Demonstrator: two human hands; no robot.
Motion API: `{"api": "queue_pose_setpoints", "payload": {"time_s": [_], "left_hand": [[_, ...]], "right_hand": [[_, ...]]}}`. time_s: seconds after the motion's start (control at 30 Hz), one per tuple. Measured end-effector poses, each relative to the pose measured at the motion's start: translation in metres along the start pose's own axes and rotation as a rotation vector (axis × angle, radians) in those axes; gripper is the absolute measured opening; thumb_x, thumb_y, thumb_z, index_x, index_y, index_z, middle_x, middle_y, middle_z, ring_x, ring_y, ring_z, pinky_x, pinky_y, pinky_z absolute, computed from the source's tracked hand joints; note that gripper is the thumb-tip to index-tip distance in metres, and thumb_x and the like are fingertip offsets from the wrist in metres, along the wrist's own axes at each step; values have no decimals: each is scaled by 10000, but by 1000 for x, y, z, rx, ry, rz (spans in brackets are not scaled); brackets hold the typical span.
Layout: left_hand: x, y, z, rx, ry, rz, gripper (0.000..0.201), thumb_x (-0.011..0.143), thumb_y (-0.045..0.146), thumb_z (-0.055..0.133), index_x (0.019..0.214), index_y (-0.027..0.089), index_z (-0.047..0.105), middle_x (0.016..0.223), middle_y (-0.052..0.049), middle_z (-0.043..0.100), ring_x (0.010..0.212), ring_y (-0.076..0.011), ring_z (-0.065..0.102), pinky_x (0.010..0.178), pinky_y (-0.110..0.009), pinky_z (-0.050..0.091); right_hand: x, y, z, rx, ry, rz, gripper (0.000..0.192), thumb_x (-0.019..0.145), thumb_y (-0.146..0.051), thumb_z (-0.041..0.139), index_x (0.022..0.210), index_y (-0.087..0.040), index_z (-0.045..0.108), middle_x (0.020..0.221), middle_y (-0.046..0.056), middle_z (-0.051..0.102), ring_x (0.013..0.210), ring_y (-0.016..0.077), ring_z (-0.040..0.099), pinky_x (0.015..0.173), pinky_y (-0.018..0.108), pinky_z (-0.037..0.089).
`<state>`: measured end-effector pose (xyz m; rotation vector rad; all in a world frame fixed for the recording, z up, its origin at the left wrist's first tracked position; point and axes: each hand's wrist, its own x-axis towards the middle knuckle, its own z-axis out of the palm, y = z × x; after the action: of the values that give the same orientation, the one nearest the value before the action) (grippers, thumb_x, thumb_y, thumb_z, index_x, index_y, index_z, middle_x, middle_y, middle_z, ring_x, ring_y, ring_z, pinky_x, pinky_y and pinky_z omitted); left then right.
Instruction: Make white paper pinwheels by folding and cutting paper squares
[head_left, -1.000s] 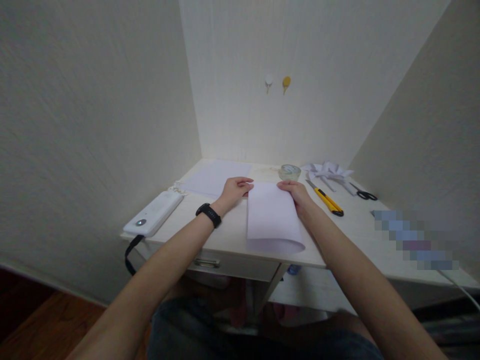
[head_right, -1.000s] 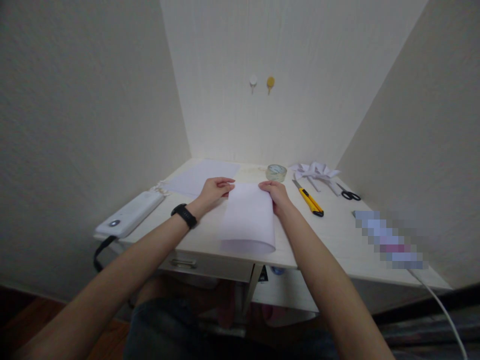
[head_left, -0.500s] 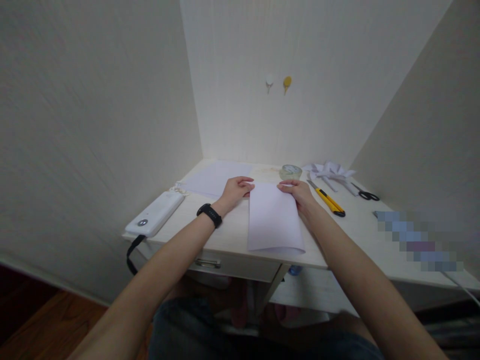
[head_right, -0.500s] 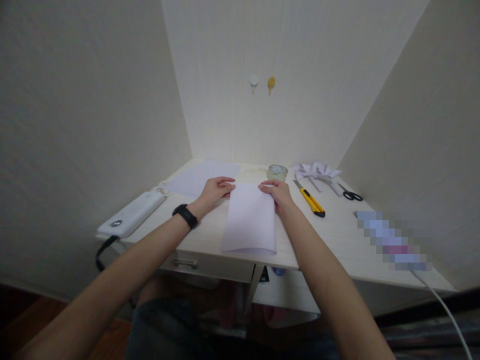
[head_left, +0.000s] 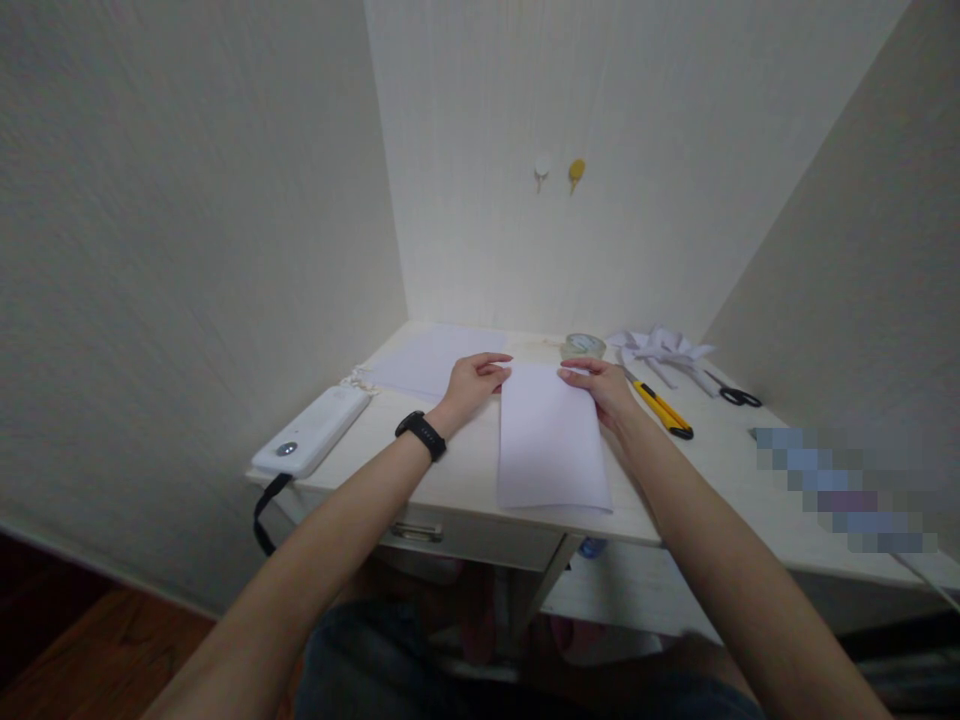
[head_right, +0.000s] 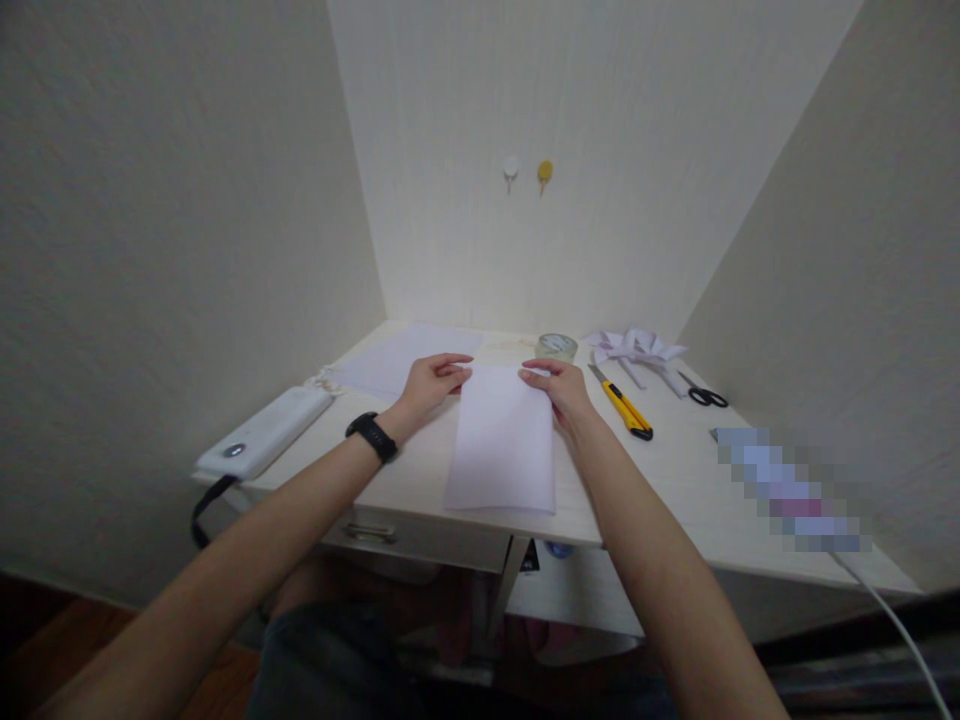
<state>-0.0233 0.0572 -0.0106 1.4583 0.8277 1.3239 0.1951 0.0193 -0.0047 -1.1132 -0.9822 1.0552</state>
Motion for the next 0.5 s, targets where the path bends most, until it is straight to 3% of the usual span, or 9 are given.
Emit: {"api": "queue_pose_setpoints", "payload": {"time_s": [0.5], "left_hand": [[-1, 1, 0, -11, 16, -15, 282, 630, 246, 827, 862, 122, 725, 672, -20, 682, 614, -113, 607, 624, -267, 546]], "right_hand": [[2, 0, -1, -10, -5, 39, 398, 437, -261, 901, 785, -172, 731, 684, 31, 702, 572, 169, 609, 563, 323, 488]]}}
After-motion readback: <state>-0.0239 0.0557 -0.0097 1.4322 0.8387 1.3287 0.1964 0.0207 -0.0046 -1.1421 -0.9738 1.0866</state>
